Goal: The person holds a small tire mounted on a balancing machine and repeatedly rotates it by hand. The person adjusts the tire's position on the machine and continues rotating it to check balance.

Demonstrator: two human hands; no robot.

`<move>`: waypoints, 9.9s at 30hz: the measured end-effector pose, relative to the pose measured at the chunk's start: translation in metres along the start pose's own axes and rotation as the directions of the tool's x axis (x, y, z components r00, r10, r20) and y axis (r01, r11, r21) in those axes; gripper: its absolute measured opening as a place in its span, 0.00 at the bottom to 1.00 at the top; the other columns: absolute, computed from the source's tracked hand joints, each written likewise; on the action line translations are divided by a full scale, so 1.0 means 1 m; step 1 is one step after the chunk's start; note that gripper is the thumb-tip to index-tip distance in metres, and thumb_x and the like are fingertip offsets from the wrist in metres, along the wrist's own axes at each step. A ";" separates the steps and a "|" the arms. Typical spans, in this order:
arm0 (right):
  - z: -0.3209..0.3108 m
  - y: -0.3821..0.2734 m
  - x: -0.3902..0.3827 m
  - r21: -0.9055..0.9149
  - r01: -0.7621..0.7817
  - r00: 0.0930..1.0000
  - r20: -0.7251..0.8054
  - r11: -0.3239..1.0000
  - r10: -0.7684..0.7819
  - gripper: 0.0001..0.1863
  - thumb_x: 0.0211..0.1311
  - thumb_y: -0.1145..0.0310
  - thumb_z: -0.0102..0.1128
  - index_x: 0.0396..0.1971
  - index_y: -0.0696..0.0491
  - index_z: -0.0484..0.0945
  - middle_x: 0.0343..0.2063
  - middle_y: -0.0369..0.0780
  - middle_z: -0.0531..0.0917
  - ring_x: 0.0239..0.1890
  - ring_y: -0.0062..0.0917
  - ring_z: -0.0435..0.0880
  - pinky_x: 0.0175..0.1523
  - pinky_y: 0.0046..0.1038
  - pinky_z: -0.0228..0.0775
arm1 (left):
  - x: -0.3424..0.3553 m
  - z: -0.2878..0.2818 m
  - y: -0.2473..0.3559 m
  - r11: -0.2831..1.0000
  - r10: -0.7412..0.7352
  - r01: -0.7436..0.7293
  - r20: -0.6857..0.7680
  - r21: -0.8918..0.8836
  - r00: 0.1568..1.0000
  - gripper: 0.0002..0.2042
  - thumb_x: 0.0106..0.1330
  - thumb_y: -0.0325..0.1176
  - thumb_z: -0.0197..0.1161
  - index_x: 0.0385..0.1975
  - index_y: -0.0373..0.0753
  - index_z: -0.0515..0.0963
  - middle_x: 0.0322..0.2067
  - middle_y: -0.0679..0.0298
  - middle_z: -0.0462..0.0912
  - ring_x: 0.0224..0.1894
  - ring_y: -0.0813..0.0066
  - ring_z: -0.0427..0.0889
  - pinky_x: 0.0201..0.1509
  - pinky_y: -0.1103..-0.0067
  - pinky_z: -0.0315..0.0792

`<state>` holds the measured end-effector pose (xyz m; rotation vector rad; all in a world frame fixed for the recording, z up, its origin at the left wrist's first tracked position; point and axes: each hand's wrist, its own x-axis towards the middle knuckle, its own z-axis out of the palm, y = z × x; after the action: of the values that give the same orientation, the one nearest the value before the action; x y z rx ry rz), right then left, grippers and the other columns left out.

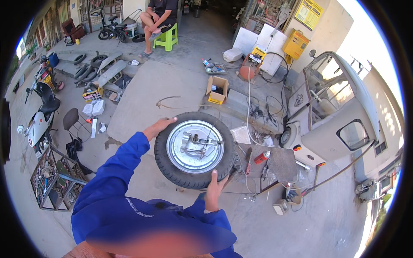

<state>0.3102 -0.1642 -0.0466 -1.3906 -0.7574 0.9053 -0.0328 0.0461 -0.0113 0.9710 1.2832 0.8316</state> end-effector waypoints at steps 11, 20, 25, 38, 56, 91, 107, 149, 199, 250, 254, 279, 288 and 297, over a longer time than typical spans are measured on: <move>-0.005 -0.047 0.076 -0.236 -0.028 0.996 0.072 0.971 0.046 0.54 0.63 0.49 0.74 0.75 0.71 0.57 0.66 0.59 0.75 0.67 0.43 0.76 0.72 0.35 0.66 | -0.048 0.018 -0.033 0.962 -0.016 -0.033 -0.176 -0.273 0.984 0.34 0.75 0.54 0.65 0.62 0.24 0.75 0.53 0.49 0.86 0.50 0.65 0.88 0.55 0.71 0.83; 0.043 -0.080 0.247 -0.423 -0.015 0.776 0.567 0.906 0.277 0.50 0.54 0.44 0.78 0.68 0.66 0.74 0.58 0.54 0.84 0.55 0.36 0.87 0.61 0.32 0.77 | -0.149 0.098 -0.111 0.896 -0.215 -0.078 -0.580 -0.437 0.786 0.36 0.78 0.56 0.60 0.67 0.26 0.69 0.60 0.52 0.81 0.58 0.63 0.83 0.63 0.70 0.77; 0.011 -0.066 0.188 -0.321 -0.033 0.934 0.326 0.947 0.143 0.52 0.55 0.44 0.77 0.70 0.66 0.71 0.62 0.56 0.81 0.63 0.39 0.82 0.68 0.33 0.71 | -0.106 0.050 -0.085 0.929 -0.009 -0.128 -0.368 -0.348 0.930 0.41 0.75 0.58 0.62 0.70 0.24 0.65 0.63 0.48 0.78 0.60 0.62 0.82 0.63 0.69 0.77; -0.007 -0.058 0.093 -0.336 -0.017 0.997 0.061 0.942 0.040 0.55 0.59 0.43 0.72 0.74 0.69 0.62 0.64 0.63 0.77 0.69 0.47 0.77 0.72 0.36 0.65 | -0.055 0.015 -0.035 0.948 -0.117 0.071 -0.132 -0.311 0.984 0.35 0.79 0.56 0.58 0.65 0.23 0.73 0.55 0.47 0.85 0.53 0.61 0.88 0.59 0.69 0.81; -0.004 -0.064 0.123 -0.450 0.138 0.990 0.077 0.882 -0.116 0.55 0.61 0.43 0.72 0.75 0.68 0.60 0.68 0.63 0.73 0.72 0.49 0.73 0.75 0.36 0.63 | -0.128 0.014 -0.071 0.951 -0.235 0.156 -0.292 -0.268 0.927 0.38 0.73 0.66 0.57 0.73 0.44 0.67 0.64 0.51 0.72 0.64 0.57 0.73 0.70 0.57 0.66; 0.029 -0.049 -0.006 -0.157 0.032 0.982 -0.180 0.987 -0.061 0.50 0.66 0.54 0.73 0.74 0.71 0.56 0.70 0.58 0.69 0.72 0.42 0.69 0.76 0.35 0.58 | 0.036 -0.007 -0.002 0.976 0.025 -0.023 -0.005 0.217 1.000 0.32 0.75 0.55 0.63 0.62 0.28 0.78 0.53 0.51 0.87 0.50 0.66 0.87 0.56 0.72 0.80; 0.004 -0.062 0.107 -0.129 -0.071 0.990 0.110 0.989 0.085 0.49 0.60 0.53 0.76 0.73 0.68 0.65 0.60 0.55 0.82 0.62 0.36 0.81 0.67 0.31 0.70 | -0.062 0.020 -0.048 0.998 0.037 -0.055 -0.348 -0.040 0.937 0.40 0.73 0.57 0.65 0.67 0.22 0.70 0.59 0.42 0.81 0.57 0.58 0.83 0.60 0.69 0.77; 0.024 -0.032 0.005 -0.098 0.010 0.968 -0.247 0.995 -0.034 0.51 0.64 0.51 0.74 0.75 0.69 0.58 0.71 0.58 0.69 0.74 0.41 0.67 0.78 0.34 0.55 | 0.015 0.001 -0.002 0.995 -0.043 0.047 0.044 -0.086 0.998 0.37 0.73 0.55 0.66 0.63 0.22 0.75 0.52 0.46 0.86 0.50 0.64 0.88 0.55 0.70 0.82; 0.027 -0.068 0.215 -0.467 0.226 0.897 0.441 0.855 0.004 0.45 0.58 0.42 0.74 0.70 0.56 0.75 0.58 0.58 0.84 0.62 0.43 0.83 0.68 0.34 0.71 | -0.121 0.071 -0.090 0.850 -0.166 -0.095 -0.434 -0.518 0.885 0.36 0.78 0.57 0.59 0.67 0.26 0.70 0.61 0.50 0.81 0.58 0.60 0.83 0.62 0.66 0.79; 0.019 -0.052 0.006 -0.087 0.018 0.997 -0.078 0.996 -0.025 0.46 0.74 0.55 0.64 0.78 0.67 0.52 0.77 0.54 0.60 0.76 0.42 0.63 0.78 0.37 0.53 | -0.014 0.012 0.006 0.999 0.029 -0.028 -0.053 0.021 0.998 0.39 0.71 0.57 0.68 0.59 0.18 0.76 0.50 0.43 0.87 0.48 0.60 0.89 0.54 0.68 0.82; 0.022 -0.049 0.004 -0.043 0.029 0.994 -0.102 0.999 -0.033 0.46 0.73 0.56 0.65 0.77 0.69 0.54 0.75 0.56 0.64 0.73 0.42 0.66 0.77 0.36 0.55 | -0.020 0.014 0.014 0.999 0.008 -0.007 -0.031 0.037 0.999 0.40 0.71 0.58 0.67 0.63 0.19 0.74 0.55 0.43 0.84 0.53 0.58 0.87 0.59 0.66 0.80; 0.022 -0.069 0.220 -0.298 0.115 0.827 0.558 0.947 0.075 0.39 0.69 0.51 0.69 0.69 0.66 0.72 0.59 0.50 0.83 0.55 0.31 0.83 0.61 0.30 0.73 | -0.137 0.081 -0.121 0.959 -0.065 -0.101 -0.552 -0.265 0.831 0.40 0.76 0.60 0.59 0.66 0.22 0.68 0.59 0.46 0.80 0.58 0.63 0.81 0.64 0.71 0.74; -0.006 -0.047 0.039 -0.144 -0.059 0.998 0.018 0.988 0.062 0.50 0.71 0.48 0.66 0.76 0.71 0.55 0.74 0.58 0.65 0.74 0.44 0.67 0.77 0.35 0.55 | -0.073 0.022 -0.029 0.998 0.019 -0.033 -0.259 -0.051 0.966 0.53 0.66 0.66 0.67 0.69 0.15 0.60 0.60 0.34 0.77 0.60 0.51 0.83 0.62 0.65 0.79; 0.025 -0.041 0.012 -0.181 0.009 0.987 -0.157 0.983 -0.038 0.53 0.66 0.53 0.71 0.76 0.72 0.52 0.76 0.61 0.59 0.77 0.47 0.61 0.80 0.39 0.51 | -0.004 0.002 -0.014 0.985 0.006 -0.002 0.022 -0.174 1.000 0.34 0.74 0.56 0.66 0.59 0.23 0.79 0.51 0.47 0.87 0.48 0.62 0.89 0.52 0.68 0.84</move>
<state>0.2979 -0.1403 -0.0052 -1.5896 -0.7448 0.7100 -0.0313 0.0364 -0.0227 0.8411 1.1688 0.9179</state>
